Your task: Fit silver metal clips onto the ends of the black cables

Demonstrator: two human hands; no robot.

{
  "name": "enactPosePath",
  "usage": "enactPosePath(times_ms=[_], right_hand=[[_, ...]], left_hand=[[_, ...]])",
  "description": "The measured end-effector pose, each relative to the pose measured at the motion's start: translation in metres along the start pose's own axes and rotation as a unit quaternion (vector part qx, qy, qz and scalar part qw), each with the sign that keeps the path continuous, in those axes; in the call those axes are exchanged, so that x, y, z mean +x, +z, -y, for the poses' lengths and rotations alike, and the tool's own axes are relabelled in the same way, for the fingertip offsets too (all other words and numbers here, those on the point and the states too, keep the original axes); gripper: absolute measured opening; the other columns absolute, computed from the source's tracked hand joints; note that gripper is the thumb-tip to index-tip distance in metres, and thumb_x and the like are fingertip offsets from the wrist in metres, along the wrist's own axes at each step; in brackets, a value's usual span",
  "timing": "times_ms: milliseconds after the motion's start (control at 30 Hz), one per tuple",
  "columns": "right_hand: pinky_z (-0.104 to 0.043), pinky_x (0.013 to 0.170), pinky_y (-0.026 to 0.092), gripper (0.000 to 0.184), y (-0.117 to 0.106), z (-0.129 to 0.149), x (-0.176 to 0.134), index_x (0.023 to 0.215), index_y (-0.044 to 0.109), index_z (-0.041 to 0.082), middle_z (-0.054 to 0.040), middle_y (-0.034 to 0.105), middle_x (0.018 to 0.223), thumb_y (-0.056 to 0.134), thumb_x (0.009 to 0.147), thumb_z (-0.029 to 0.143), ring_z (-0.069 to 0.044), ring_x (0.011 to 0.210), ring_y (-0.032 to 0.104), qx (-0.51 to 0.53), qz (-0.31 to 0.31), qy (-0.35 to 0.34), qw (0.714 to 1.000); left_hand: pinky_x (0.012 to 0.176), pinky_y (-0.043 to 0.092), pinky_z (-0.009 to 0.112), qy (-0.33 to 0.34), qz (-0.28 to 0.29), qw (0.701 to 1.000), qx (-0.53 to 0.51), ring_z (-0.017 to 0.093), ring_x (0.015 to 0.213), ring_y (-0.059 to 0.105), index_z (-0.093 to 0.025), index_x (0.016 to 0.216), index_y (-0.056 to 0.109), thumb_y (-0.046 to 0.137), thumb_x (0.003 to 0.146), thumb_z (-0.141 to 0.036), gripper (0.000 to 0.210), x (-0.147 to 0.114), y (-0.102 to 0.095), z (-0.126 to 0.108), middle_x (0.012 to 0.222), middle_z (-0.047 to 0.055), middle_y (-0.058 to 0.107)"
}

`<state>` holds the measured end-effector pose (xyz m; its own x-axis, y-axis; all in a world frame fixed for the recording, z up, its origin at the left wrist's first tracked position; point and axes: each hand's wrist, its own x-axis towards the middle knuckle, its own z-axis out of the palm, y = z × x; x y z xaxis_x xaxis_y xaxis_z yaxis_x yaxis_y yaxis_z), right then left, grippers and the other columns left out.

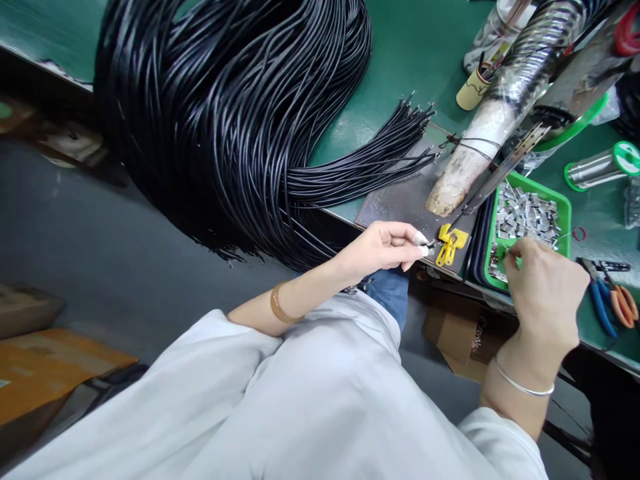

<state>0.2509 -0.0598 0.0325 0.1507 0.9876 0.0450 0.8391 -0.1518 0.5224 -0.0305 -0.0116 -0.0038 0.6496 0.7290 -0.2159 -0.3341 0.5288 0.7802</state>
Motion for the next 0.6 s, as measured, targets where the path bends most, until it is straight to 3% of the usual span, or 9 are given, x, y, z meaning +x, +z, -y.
enactPosePath(times_ms=[100,233,367,433,500,600], right_hand=[[-0.029,0.056,0.019,0.016,0.000,0.001,0.002,0.088,0.057,0.020,-0.0050,0.066,0.083,0.044,0.096,0.027,-0.013,0.062,0.047,-0.026,-0.005,0.001,1.000],[-0.030,0.056,0.020,0.015,0.010,-0.005,0.008,0.087,0.056,0.020,-0.0060,0.065,0.081,0.046,0.095,0.028,-0.015,0.067,0.054,-0.010,-0.026,-0.007,1.000],[-0.030,0.059,0.031,0.009,0.022,-0.012,0.009,0.087,0.056,0.020,-0.0051,0.067,0.087,0.054,0.091,0.028,-0.017,0.076,0.061,0.112,-0.131,0.032,0.985],[-0.028,0.063,0.041,0.006,0.019,-0.009,0.003,0.086,0.058,0.019,-0.0044,0.068,0.085,0.061,0.085,0.024,-0.017,0.074,0.063,0.224,-0.214,0.083,0.947],[-0.028,0.063,0.050,0.006,0.006,0.002,-0.007,0.083,0.062,0.019,-0.0046,0.070,0.085,0.066,0.080,0.023,-0.017,0.071,0.066,0.342,-0.288,0.127,0.886],[-0.032,0.060,0.057,0.010,-0.021,0.032,-0.026,0.084,0.064,0.020,-0.0051,0.071,0.088,0.070,0.082,0.028,-0.019,0.073,0.071,0.496,-0.316,0.174,0.790]], left_hand=[[0.047,0.025,0.017,0.010,-0.017,1.000,0.001,0.001,0.046,0.036,-0.011,0.079,0.066,0.082,0.071,-0.026,0.023,0.002,0.001,-0.003,0.053,-0.008,0.051],[0.066,0.044,0.019,0.046,0.001,0.999,0.026,0.004,0.063,0.055,-0.010,0.077,0.071,0.079,0.073,-0.021,0.014,0.005,0.004,-0.001,0.068,-0.002,0.065],[0.074,0.049,0.021,0.087,-0.004,0.993,0.083,0.009,0.076,0.063,-0.011,0.084,0.071,0.075,0.078,-0.020,0.012,0.005,0.010,0.004,0.081,0.003,0.071],[0.071,0.048,0.020,0.102,-0.006,0.989,0.109,0.008,0.072,0.061,-0.011,0.083,0.070,0.074,0.078,-0.020,0.011,0.005,0.013,0.004,0.079,0.002,0.070],[0.062,0.044,0.018,0.096,-0.011,0.988,0.123,0.005,0.061,0.054,-0.011,0.078,0.065,0.071,0.079,-0.019,0.010,0.005,0.015,0.004,0.068,-0.001,0.063],[0.050,0.033,0.017,0.066,-0.034,0.990,0.119,0.003,0.049,0.041,-0.013,0.076,0.058,0.068,0.081,-0.019,0.013,0.006,0.016,0.005,0.054,-0.007,0.049]])
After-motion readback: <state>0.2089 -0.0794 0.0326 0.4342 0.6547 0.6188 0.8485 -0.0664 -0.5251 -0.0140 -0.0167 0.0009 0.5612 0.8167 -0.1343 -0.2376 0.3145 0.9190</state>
